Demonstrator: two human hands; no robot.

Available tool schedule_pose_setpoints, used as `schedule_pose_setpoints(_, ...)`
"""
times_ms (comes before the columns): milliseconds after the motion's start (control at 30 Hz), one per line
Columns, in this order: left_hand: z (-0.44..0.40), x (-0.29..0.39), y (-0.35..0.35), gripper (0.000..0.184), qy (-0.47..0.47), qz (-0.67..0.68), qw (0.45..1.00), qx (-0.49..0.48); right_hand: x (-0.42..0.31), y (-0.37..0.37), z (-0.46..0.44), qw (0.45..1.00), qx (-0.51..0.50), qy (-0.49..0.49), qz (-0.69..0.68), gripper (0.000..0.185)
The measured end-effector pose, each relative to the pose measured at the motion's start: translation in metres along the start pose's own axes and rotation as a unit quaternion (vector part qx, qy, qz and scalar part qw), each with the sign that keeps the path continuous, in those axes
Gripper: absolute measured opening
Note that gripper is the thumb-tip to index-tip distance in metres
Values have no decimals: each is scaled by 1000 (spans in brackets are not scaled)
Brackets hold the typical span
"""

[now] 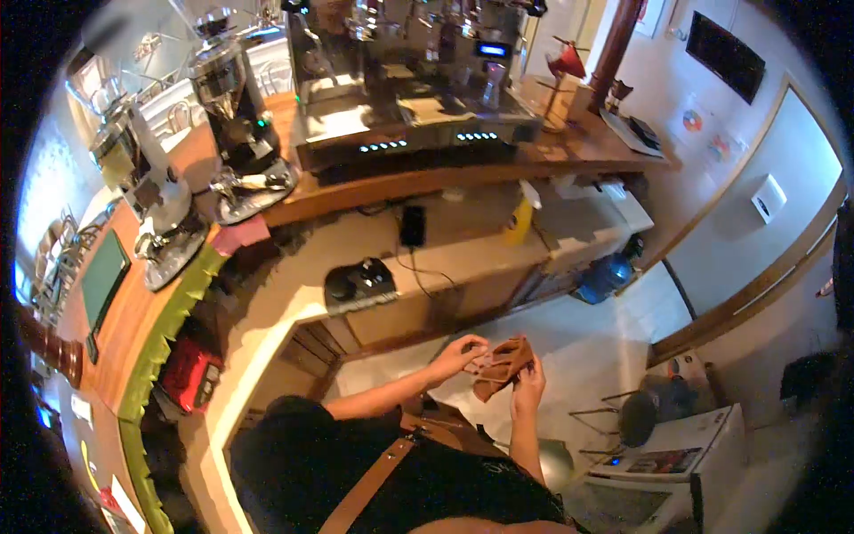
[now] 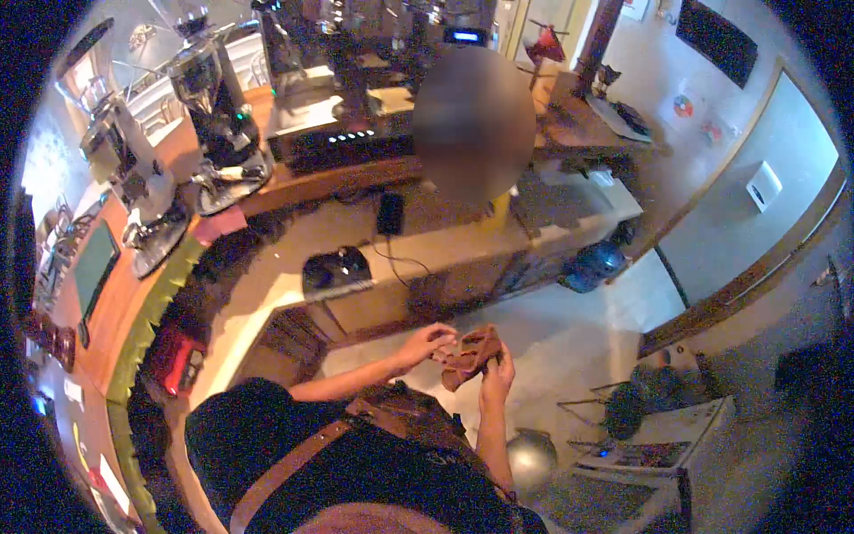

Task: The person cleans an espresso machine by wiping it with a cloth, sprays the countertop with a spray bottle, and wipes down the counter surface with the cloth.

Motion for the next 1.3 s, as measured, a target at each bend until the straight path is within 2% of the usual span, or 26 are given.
schedule_pose_setpoints(67,14,-20,63,45,41,17,999,11,3,-50,0,976,41,-36,-211,47)
schedule_pose_setpoints(133,37,-25,117,43,43,11,998,33,-1,-89,-12,966,73,-53,-242,48)
schedule_pose_setpoints(200,65,-24,170,40,39,8,997,61,-28,-136,-47,968,-29,-27,-249,47)
schedule_pose_setpoints(267,100,-18,215,37,13,86,992,90,-68,-177,-99,975,-77,77,-191,44)
schedule_pose_setpoints(333,131,-21,254,37,-18,98,985,138,-147,-238,-157,963,-137,194,-128,40)
schedule_pose_setpoints(367,147,-24,267,38,-16,119,976,181,-175,-257,-191,960,-104,256,-42,38)
schedule_pose_setpoints(400,162,-29,280,38,-15,141,964,224,-232,-295,-208,901,-133,412,27,38)
schedule_pose_setpoints(433,165,-44,296,39,-43,159,957,237,-279,-329,-219,895,-127,427,15,38)
schedule_pose_setpoints(467,173,-47,296,39,-45,161,956,242,-305,-361,-253,861,-161,483,-2,39)
schedule_pose_setpoints(500,187,-47,296,38,-38,190,940,281,-330,-393,-292,827,-107,551,31,38)
schedule_pose_setpoints(533,197,-53,298,38,-31,218,922,318,-384,-429,-266,694,-33,704,148,35)
schedule_pose_setpoints(567,196,-65,301,35,-55,241,918,311,-406,-465,-277,650,-31,752,103,35)
schedule_pose_setpoints(600,197,-67,297,35,-53,240,916,317,-432,-500,-252,555,-52,819,136,33)
schedule_pose_setpoints(667,198,-65,282,34,-60,253,901,347,-437,-564,-286,602,-139,709,340,35)
schedule_pose_setpoints(733,188,-62,272,33,-68,261,894,359,-408,-619,-339,579,-307,675,339,37)
schedule_pose_setpoints(767,180,-59,273,33,-86,277,884,367,-407,-622,-346,581,-307,676,333,37)
schedule_pose_setpoints(833,164,-47,269,32,-117,315,860,383,-409,-625,-309,418,-468,754,195,45)
schedule_pose_setpoints(867,151,-41,268,32,-119,319,857,387,-407,-625,-306,447,-516,707,182,48)
schedule_pose_setpoints(933,131,-31,268,32,-143,351,837,394,-414,-604,-299,507,-528,645,220,52)
schedule_pose_setpoints(1000,118,-9,266,32,-152,345,838,394,-421,-584,-305,526,-534,585,309,57)
schedule_pose_setpoints(1067,114,15,263,33,-172,317,837,411,-411,-578,-329,545,-512,591,303,55)
schedule_pose_setpoints(1133,103,27,263,32,-173,325,834,410,-410,-556,-315,578,-449,628,262,50)
schedule_pose_setpoints(1167,100,39,259,32,-158,312,841,414,-406,-545,-308,554,-444,671,214,46)
schedule_pose_setpoints(1200,95,51,256,32,-146,297,847,416,-382,-547,-321,546,-488,633,253,29)
schedule_pose_setpoints(1267,81,63,255,31,-150,273,858,408,-358,-515,-295,434,-606,653,134,25)
schedule_pose_setpoints(1300,79,69,256,30,-155,249,869,397,-352,-491,-294,469,-576,658,122,25)
Point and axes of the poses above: each hand's wrist, its own z-axis away from the middle knuckle, its own y-axis out of the back of the hand, x = y × z, the point moved 7 cm from there along -z, towards the middle knuckle, and after that the axes turned 13 degrees about y, right-handed, at the moved point
